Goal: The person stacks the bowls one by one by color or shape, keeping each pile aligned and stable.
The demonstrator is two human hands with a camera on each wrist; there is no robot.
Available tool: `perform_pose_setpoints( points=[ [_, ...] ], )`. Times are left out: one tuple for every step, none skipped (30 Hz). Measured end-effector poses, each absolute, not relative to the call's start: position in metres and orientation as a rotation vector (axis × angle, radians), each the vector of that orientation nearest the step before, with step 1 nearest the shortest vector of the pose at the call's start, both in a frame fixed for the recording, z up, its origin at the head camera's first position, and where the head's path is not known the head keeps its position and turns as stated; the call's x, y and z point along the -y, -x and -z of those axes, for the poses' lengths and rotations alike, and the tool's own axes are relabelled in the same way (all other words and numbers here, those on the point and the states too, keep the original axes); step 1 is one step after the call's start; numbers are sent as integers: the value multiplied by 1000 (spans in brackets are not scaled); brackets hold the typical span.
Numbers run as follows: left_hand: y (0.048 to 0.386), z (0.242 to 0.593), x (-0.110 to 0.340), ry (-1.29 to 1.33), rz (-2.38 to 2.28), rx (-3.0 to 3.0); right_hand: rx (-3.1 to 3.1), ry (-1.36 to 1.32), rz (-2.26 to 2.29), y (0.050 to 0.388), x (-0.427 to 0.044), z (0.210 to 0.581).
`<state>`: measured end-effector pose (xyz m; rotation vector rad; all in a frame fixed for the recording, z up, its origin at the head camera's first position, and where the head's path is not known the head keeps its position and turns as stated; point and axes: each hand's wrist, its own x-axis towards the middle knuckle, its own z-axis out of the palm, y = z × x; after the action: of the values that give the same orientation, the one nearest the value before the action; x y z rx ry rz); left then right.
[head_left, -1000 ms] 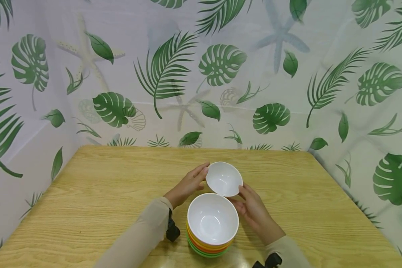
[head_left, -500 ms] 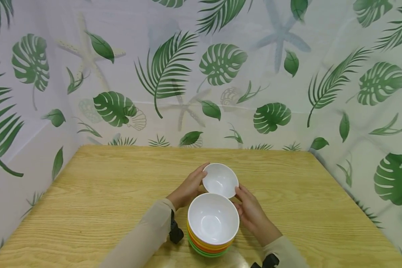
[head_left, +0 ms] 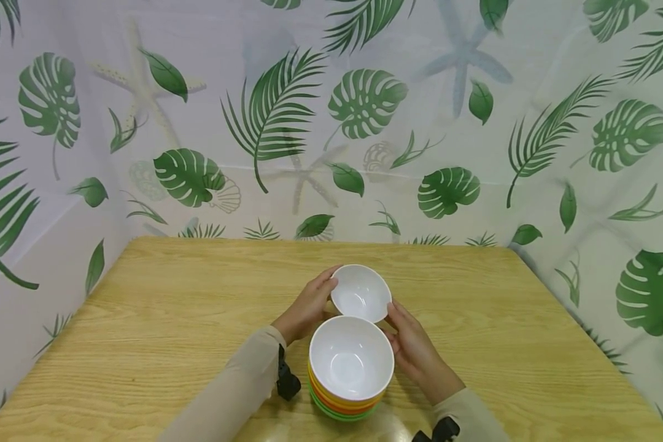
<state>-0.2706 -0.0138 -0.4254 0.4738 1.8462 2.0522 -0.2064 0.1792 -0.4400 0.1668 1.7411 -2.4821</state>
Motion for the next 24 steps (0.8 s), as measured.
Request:
perform_pose_setpoints(
  points=[
    [271,425,14,-463,-2060,-1842,-1742,-168,2485,207,-179,440],
    [271,425,15,-456,-2071,-1834,-1755,-157,2483,207,-180,440],
    [271,424,16,-449,-2083,-1827,-1765,-148,2485,207,-181,441],
    [271,424,17,-442,-2095,-1820,-1782,-140,2482,208,-182,440],
    [271,425,17,-431,-2110,-1810,-1798,-127,2485,208,-183,440],
    [271,425,17,-425,-2127,-1798,-1830,-107,2482,208,-185,440],
    [271,425,17,-421,-2142,-1785,-1872,-83,2483,208,-187,439],
    [272,425,17,-417,-2155,-1771,-1917,-59,2486,209,-188,439],
    [272,425,17,-414,-2170,-1758,-1962,-47,2488,209,-189,438],
    [272,425,17,-409,-2183,-1742,-2033,-36,2469,209,-190,437],
    [273,426,17,-408,-2195,-1730,-2113,-21,2437,209,-190,436],
    [273,425,18,-406,-2204,-1718,-2190,-4,2396,209,-190,435],
    [273,425,18,-406,-2207,-1716,-2248,22,2362,209,-190,435],
    [273,425,19,-404,-2214,-1710,-2301,48,2322,209,-189,434],
    [274,425,19,-400,-2217,-1708,-2349,80,2281,208,-189,434],
    [273,425,19,-394,-2221,-1704,-2392,114,2244,208,-188,433],
    [273,424,20,-389,-2225,-1700,-2416,157,2225,209,-187,432],
    [274,424,20,-385,-2227,-1694,-2421,196,2224,209,-186,432],
    [273,424,20,-382,-2228,-1688,-2429,232,2222,210,-185,432],
    [273,423,20,-379,-2229,-1680,-2436,262,2221,211,-184,431],
    [273,423,20,-388,-2226,-1678,-2444,283,2217,212,-183,430],
    [273,423,21,-398,-2223,-1672,-2449,293,2216,213,-181,429],
    [273,423,21,-411,-2216,-1670,-2453,301,2215,214,-181,428],
    [272,422,22,-428,-2205,-1673,-2454,300,2214,215,-180,427]
  ],
)
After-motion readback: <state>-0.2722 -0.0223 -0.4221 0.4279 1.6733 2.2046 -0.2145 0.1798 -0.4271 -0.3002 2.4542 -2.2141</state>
